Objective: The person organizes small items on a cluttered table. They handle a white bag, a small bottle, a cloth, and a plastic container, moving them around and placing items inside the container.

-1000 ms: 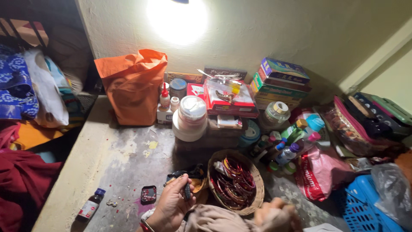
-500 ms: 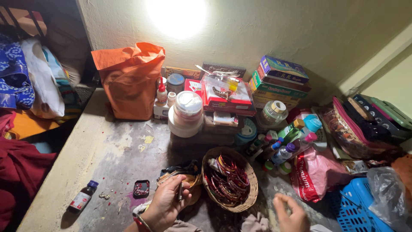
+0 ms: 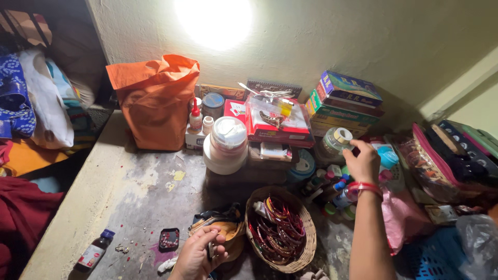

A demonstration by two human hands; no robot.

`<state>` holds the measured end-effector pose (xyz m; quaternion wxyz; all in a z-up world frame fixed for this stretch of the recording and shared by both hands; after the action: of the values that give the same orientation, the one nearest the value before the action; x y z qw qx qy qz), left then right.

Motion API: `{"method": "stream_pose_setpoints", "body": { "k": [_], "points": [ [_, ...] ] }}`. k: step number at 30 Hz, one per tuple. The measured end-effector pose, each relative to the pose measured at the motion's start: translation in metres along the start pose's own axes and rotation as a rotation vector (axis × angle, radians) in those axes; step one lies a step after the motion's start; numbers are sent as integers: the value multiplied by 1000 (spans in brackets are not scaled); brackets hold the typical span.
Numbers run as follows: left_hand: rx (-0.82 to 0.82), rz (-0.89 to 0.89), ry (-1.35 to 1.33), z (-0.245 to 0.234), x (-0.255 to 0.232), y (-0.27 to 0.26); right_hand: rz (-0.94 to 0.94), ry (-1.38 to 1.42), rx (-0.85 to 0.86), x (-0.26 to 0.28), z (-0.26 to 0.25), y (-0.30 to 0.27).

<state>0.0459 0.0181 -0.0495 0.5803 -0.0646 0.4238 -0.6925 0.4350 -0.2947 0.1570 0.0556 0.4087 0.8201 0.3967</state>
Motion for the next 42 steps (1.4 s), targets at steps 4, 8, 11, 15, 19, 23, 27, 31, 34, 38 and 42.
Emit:
{"method": "stream_pose_setpoints", "body": {
  "k": [4, 8, 11, 15, 19, 23, 27, 31, 34, 38, 42],
  "points": [
    [-30, -17, -11, -5, 5, 7, -93, -111, 39, -39, 44, 28],
    [4, -15, -14, -5, 4, 7, 116, -166, 206, -47, 61, 34],
    [-4, -2, -24, -1, -2, 3, 338, -157, 233, -33, 45, 28],
    [12, 39, -47, 7, -9, -14, 250, 145, 170, 22, 15, 7],
    [28, 56, -29, 16, -6, -29, 258, 527, 484, 96, 23, -62],
    [25, 5, 30, 27, 1, -41, 145, 410, 649, 170, 34, -120],
    [25, -25, 32, 28, 3, -45, 121, 470, 672, 182, 37, -126],
    [22, -6, 23, 21, -7, -44, 67, 298, 329, 111, 14, -64],
    [2, 59, -58, 12, -25, -38, 10, 36, 164, 41, 14, -5],
    [33, 108, -180, 3, -43, -34, 23, -225, 283, -36, 56, 47],
    [12, 132, -222, -9, -50, -32, 173, -267, 476, -89, 93, 67]
  ]
}}
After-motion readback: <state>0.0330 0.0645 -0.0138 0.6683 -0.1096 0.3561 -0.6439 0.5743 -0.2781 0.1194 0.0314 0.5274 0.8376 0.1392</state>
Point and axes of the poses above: each hand's wrist, its own y-axis towards the middle knuckle, its own z-axis out of the palm, x = y × z, the point moved 6 cm from there along y, towards the middle knuckle, and after that the axes turned 9 degrees about -z, right-handed, at the moved point
